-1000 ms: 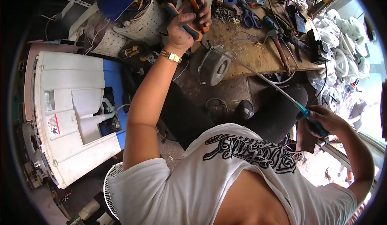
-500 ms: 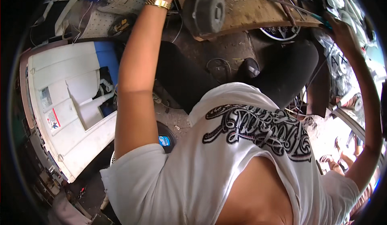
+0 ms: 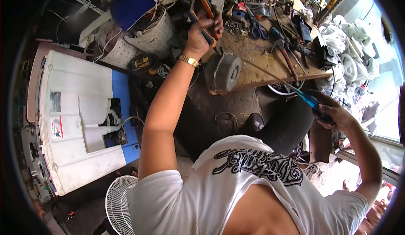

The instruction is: The person works on a small motor by hand, using a screwdriver to pry parts, handling pliers to grip components, and using a hammer to tap the motor casing.

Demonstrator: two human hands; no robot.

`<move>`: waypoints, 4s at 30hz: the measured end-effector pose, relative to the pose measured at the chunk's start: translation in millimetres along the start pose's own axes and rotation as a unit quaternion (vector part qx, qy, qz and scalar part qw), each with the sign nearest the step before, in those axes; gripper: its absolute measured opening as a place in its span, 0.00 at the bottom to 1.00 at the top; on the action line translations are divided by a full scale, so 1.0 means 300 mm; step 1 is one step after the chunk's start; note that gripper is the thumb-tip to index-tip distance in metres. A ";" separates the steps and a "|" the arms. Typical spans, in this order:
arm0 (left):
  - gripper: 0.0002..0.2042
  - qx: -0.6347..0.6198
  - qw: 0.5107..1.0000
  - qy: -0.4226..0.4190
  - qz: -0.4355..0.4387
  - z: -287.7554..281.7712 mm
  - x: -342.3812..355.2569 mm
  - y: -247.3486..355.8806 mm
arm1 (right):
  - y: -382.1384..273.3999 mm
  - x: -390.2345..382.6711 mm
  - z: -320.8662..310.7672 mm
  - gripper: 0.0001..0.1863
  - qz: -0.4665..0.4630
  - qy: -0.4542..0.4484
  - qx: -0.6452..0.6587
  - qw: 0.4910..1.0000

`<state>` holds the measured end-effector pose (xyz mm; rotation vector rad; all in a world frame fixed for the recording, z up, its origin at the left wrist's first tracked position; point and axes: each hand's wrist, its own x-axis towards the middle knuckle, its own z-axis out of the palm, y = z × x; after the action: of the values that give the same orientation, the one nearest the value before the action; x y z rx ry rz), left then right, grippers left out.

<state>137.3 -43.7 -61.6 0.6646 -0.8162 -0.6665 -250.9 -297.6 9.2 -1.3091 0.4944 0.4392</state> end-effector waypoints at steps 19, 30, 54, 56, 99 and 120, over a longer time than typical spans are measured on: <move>0.20 0.000 1.000 0.007 -0.028 0.017 -0.002 0.013 | 0.124 -0.102 0.001 0.38 0.018 0.041 -0.095 0.994; 0.20 0.009 1.000 -0.010 -0.015 0.006 0.001 0.011 | 0.158 -0.104 0.021 0.34 -0.015 0.043 -0.046 0.998; 0.25 0.020 0.999 -0.038 -0.032 0.063 0.005 -0.010 | 0.150 -0.082 -0.050 0.34 -0.098 0.090 -0.260 0.956; 0.23 -0.004 0.999 -0.034 -0.040 0.064 0.006 -0.003 | 0.136 -0.086 -0.046 0.36 -0.196 0.140 -0.421 0.875; 0.22 0.009 1.000 -0.004 0.011 0.047 -0.014 -0.001 | 0.099 -0.072 -0.034 0.31 -0.206 0.184 -0.651 0.707; 0.22 0.005 1.000 0.013 0.000 0.036 -0.025 0.010 | 0.030 -0.114 -0.051 0.33 -0.153 0.134 -0.336 0.920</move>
<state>125.4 -39.2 -57.0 0.6814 -0.7959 -0.6534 -285.5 -311.7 18.9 -2.0971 0.3621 0.1620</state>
